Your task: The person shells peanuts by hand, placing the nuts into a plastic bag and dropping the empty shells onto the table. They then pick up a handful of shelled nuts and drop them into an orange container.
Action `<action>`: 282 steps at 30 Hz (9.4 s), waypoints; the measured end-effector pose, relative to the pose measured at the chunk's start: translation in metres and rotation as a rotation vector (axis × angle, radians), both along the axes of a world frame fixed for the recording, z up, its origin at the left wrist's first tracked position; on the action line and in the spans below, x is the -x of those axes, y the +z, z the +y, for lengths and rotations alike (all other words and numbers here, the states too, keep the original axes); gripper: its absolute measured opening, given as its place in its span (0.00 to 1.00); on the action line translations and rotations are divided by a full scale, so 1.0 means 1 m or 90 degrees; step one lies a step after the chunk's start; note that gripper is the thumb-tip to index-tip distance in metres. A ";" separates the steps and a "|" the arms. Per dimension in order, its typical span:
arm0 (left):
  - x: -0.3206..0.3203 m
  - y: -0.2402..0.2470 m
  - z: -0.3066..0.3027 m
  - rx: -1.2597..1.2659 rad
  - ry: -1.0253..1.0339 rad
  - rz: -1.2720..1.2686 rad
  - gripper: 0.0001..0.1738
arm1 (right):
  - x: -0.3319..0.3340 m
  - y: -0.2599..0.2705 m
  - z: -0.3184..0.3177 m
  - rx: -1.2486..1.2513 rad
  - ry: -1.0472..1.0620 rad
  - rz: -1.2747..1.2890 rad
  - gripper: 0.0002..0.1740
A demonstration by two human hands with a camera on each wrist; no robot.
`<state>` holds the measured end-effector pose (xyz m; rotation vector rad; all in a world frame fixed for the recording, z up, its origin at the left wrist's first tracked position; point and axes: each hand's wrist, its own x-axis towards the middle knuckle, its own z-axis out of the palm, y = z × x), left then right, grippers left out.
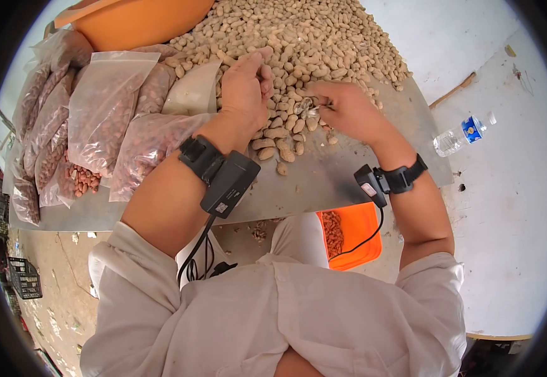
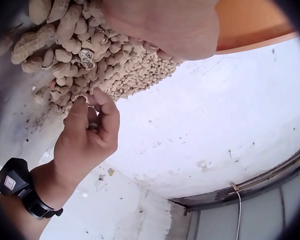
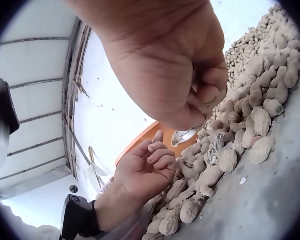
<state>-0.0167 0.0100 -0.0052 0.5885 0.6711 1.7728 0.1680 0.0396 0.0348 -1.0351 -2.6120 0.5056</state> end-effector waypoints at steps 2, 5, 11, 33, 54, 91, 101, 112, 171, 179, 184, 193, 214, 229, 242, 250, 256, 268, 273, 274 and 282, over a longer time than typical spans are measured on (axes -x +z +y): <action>0.001 -0.001 0.002 -0.008 -0.004 -0.002 0.14 | 0.004 -0.025 0.018 -0.159 0.072 -0.037 0.20; 0.000 0.003 -0.001 0.019 0.003 -0.015 0.13 | 0.009 -0.029 0.023 -0.218 0.111 -0.095 0.22; 0.000 -0.001 0.002 -0.003 -0.009 -0.003 0.13 | 0.009 -0.021 0.021 -0.162 0.115 -0.119 0.20; -0.001 -0.002 0.001 -0.026 -0.006 0.003 0.13 | -0.009 -0.006 0.024 0.080 0.053 0.158 0.13; -0.003 -0.003 0.002 -0.027 -0.005 0.014 0.13 | 0.039 0.003 0.011 -0.168 0.050 -0.450 0.19; -0.003 -0.003 -0.002 -0.033 -0.007 0.025 0.13 | -0.315 -0.118 -0.090 0.176 -0.507 -0.055 0.09; -0.004 -0.002 -0.001 -0.003 -0.012 0.036 0.13 | -0.094 0.015 -0.088 0.036 -0.027 0.011 0.05; -0.005 -0.002 0.000 -0.006 -0.030 0.026 0.12 | -0.012 -0.021 -0.002 -0.108 0.087 -0.073 0.17; -0.011 0.004 -0.003 0.017 -0.080 0.104 0.11 | 0.032 -0.018 0.030 0.202 0.074 0.561 0.02; -0.013 0.006 -0.006 -0.010 0.051 0.362 0.15 | 0.039 -0.016 0.020 0.284 0.021 0.527 0.08; -0.010 0.004 -0.005 -0.084 0.075 0.437 0.14 | 0.037 -0.016 0.021 0.245 0.047 0.463 0.10; -0.014 0.006 -0.006 -0.037 0.097 0.440 0.08 | 0.042 -0.023 0.018 0.249 0.002 0.500 0.09; -0.022 0.005 -0.003 -0.008 0.093 0.318 0.12 | 0.055 -0.038 0.016 0.686 -0.034 0.894 0.09; -0.009 -0.003 0.005 0.102 -0.167 -0.198 0.12 | 0.048 -0.025 0.011 0.209 0.031 0.642 0.11; 0.001 0.000 0.003 0.016 -0.023 -0.064 0.12 | 0.023 -0.043 0.059 0.831 0.151 0.997 0.09; 0.001 0.000 0.001 0.015 -0.013 -0.041 0.12 | 0.032 -0.012 0.015 -0.002 0.124 0.121 0.12; 0.000 -0.002 0.003 0.012 -0.017 -0.031 0.13 | 0.035 -0.024 0.022 -0.041 0.100 -0.020 0.13; -0.006 0.001 -0.001 0.021 -0.090 0.128 0.08 | 0.021 -0.012 0.034 0.153 0.024 0.493 0.10; -0.010 0.003 -0.004 0.013 -0.121 0.163 0.10 | 0.024 -0.017 0.037 0.245 0.062 0.598 0.10; -0.011 0.003 -0.005 0.008 -0.117 0.175 0.11 | 0.024 -0.017 0.034 0.309 0.052 0.617 0.10; -0.012 0.003 -0.005 -0.032 -0.059 0.207 0.10 | 0.029 -0.019 0.032 0.343 0.028 0.596 0.13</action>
